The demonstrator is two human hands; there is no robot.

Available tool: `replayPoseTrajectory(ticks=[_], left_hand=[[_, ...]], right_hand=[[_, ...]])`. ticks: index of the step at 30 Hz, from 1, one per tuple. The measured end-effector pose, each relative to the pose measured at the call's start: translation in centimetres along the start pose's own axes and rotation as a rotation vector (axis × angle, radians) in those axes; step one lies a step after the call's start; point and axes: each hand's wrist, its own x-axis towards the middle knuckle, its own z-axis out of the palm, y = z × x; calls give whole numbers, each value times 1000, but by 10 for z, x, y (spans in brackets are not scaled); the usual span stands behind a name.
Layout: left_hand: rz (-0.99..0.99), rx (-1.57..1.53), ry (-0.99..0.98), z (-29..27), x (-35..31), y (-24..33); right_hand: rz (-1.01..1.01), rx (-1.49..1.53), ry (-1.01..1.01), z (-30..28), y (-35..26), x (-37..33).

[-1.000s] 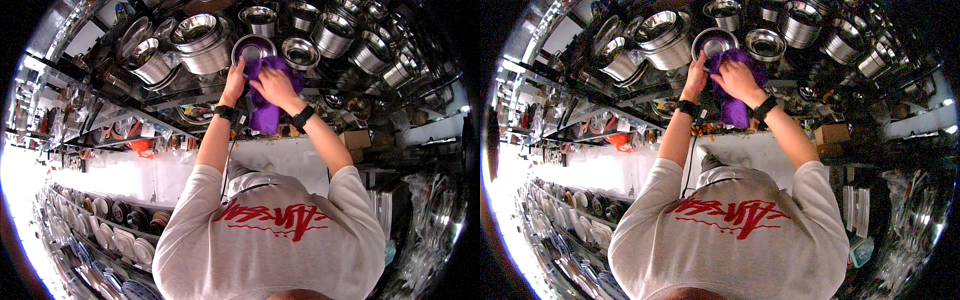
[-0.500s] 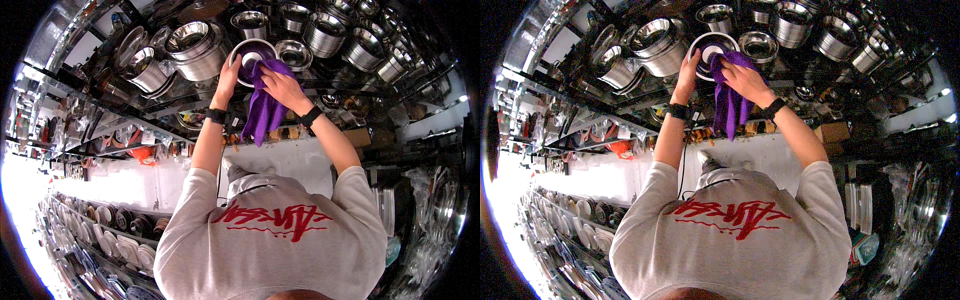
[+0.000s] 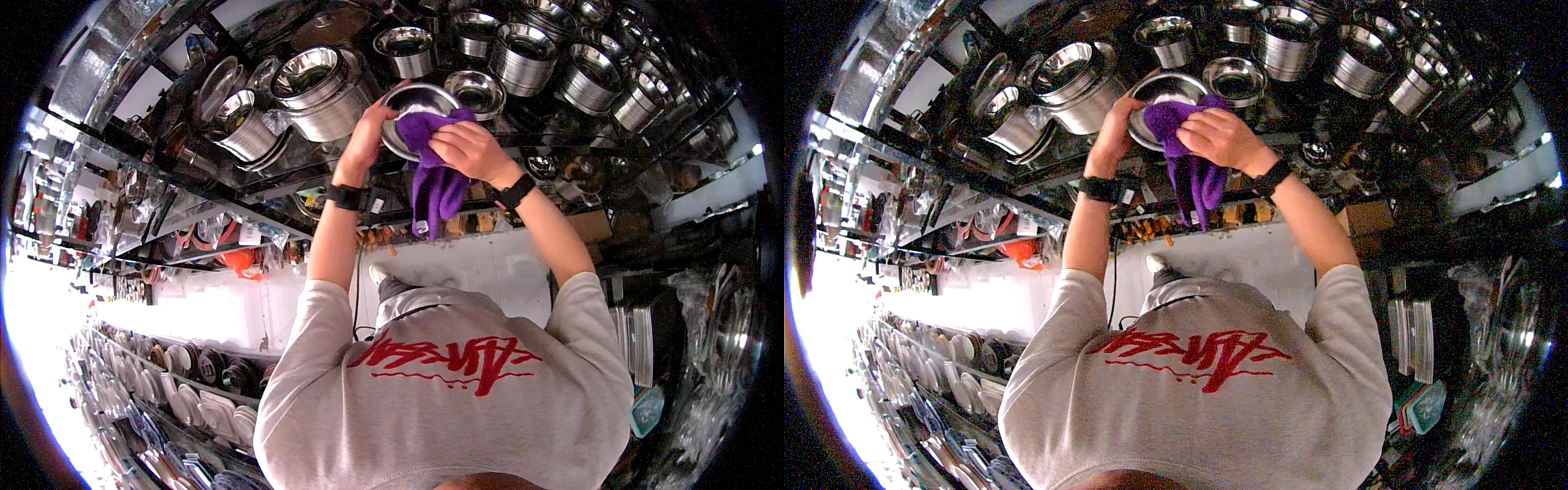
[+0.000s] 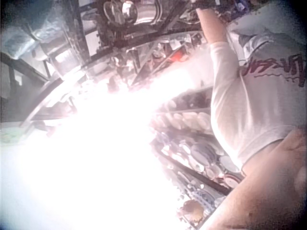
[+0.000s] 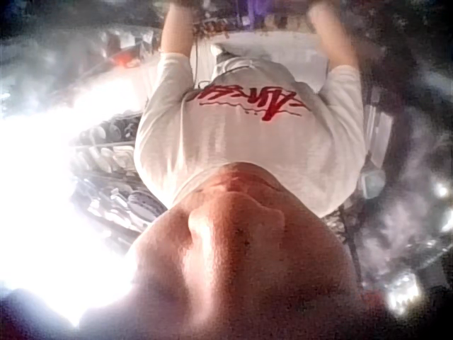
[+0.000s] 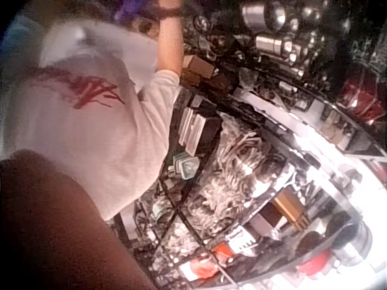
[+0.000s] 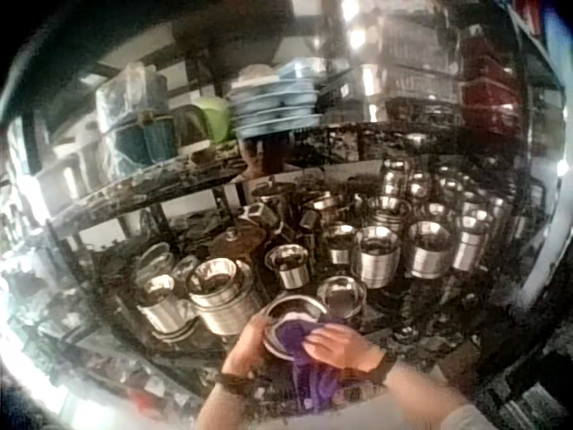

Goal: The person wipes the interior and exterior surfaces of multiple stainless steel pots using a purple cloth. They handle each pot one at a time, rotate it to clean different areas, and place it back on the shelf.

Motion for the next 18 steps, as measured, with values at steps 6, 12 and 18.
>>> replayPoseTrajectory(ticks=[6, 12, 18], left_hand=[[-265, -43, -72, -6, -2, 2], [366, 662, -366, 13, -15, 4], [134, 244, -162, 14, -13, -31]], right_hand=[[101, 28, 38, -11, -5, 6], [348, 19, 238, -17, 10, 6], [502, -44, 476, -9, 3, 20]])
